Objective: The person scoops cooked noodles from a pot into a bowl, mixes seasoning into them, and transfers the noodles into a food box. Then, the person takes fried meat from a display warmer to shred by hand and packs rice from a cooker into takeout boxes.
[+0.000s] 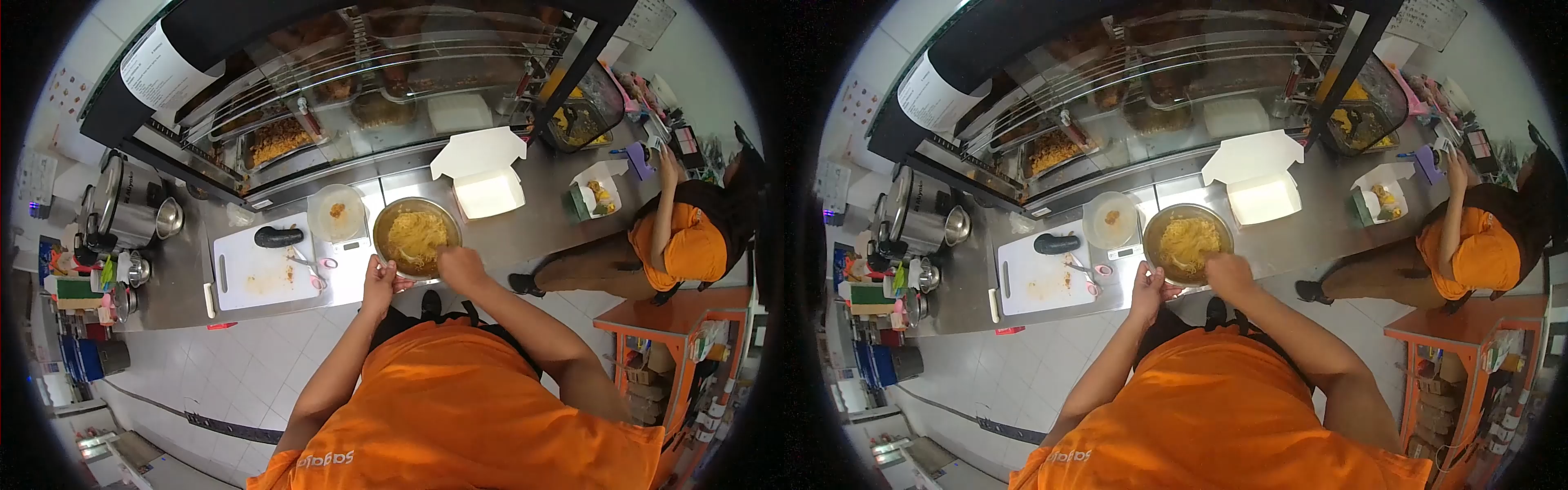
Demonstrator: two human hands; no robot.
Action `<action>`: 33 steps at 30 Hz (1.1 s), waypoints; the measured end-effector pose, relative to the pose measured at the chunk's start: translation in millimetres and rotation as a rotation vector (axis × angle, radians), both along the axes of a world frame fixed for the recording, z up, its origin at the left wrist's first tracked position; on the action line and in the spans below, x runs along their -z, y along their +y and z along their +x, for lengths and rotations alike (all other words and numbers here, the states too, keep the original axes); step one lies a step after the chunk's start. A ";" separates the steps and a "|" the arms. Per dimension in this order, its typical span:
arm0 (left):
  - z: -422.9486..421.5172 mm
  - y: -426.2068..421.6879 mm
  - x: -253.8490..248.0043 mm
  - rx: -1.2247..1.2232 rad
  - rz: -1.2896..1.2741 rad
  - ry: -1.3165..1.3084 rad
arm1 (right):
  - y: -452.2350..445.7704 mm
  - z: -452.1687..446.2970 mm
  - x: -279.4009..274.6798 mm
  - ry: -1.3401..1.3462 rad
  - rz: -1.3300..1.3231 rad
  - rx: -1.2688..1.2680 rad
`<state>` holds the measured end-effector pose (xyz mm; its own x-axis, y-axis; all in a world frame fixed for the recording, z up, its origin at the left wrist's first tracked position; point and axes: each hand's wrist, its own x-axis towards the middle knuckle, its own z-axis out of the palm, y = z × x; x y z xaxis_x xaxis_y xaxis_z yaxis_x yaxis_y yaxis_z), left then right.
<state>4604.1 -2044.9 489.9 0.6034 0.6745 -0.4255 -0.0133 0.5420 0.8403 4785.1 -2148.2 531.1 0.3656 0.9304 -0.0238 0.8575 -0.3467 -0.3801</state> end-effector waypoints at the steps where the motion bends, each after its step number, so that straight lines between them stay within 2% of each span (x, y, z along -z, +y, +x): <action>1: -0.8 2.2 0.4 0.002 -0.002 0.002 | -0.3 2.8 3.0 0.002 -0.002 0.002; 3: -2.2 5.4 0.1 0.030 0.039 -0.006 | 3.5 13.9 5.7 0.221 0.025 -0.119; 4: -2.4 5.6 -0.5 0.031 0.039 -0.006 | 6.0 20.6 2.6 0.081 0.034 -0.076; 8: -2.3 5.8 -10.6 0.016 0.011 0.026 | 13.8 11.7 1.0 0.011 -0.051 0.031; 10: -3.0 6.9 -8.2 0.008 -0.009 0.033 | 15.1 13.0 -14.4 -0.048 -0.046 -0.287; 13: -6.1 11.8 0.0 0.093 0.045 0.048 | 28.0 37.2 -26.5 -0.178 0.065 -0.165; 15: -6.0 15.1 0.6 0.077 0.061 0.013 | 31.7 47.6 -38.8 -0.202 -0.009 -0.101; 17: -5.1 16.4 4.1 0.029 0.046 0.007 | 24.6 49.1 -59.0 -0.154 -0.286 -0.093; 18: -4.7 14.9 6.0 -0.016 0.023 0.003 | 21.0 47.8 -49.8 -0.155 -0.286 -0.099; 20: -2.2 10.5 -7.8 0.002 0.029 0.012 | 12.1 41.2 -13.7 0.074 -0.216 -0.101; 21: -0.5 9.1 -13.3 0.029 0.041 0.020 | 12.6 39.3 1.8 0.074 -0.220 -0.103; 23: 0.1 6.4 -2.8 0.028 0.042 0.024 | 19.2 39.0 21.3 0.766 0.033 0.157; 24: 0.5 5.9 1.3 0.027 0.041 0.032 | 23.2 42.6 17.1 0.765 0.034 0.153; 26: 1.4 5.8 0.5 0.006 0.026 0.036 | 28.2 47.6 1.3 0.148 0.058 0.205; 27: 1.3 6.0 -0.6 -0.009 0.010 0.039 | 24.5 40.0 0.2 0.154 0.058 0.210; 29: 3.9 6.6 -17.6 0.001 0.007 0.054 | 14.4 15.4 -1.7 -0.087 -0.160 0.006; 30: 4.1 5.3 -22.4 0.005 -0.002 0.065 | 7.8 5.9 -4.8 -0.037 -0.079 -0.126; 33: 0.3 11.4 -3.4 0.055 0.035 0.022 | 16.1 29.0 -3.8 0.093 -0.043 -0.118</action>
<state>4604.4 -2033.5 493.3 0.6308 0.6550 -0.4159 0.0346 0.5117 0.8584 4814.2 -2132.1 534.9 0.2478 0.9643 -0.0930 0.8551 -0.2628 -0.4469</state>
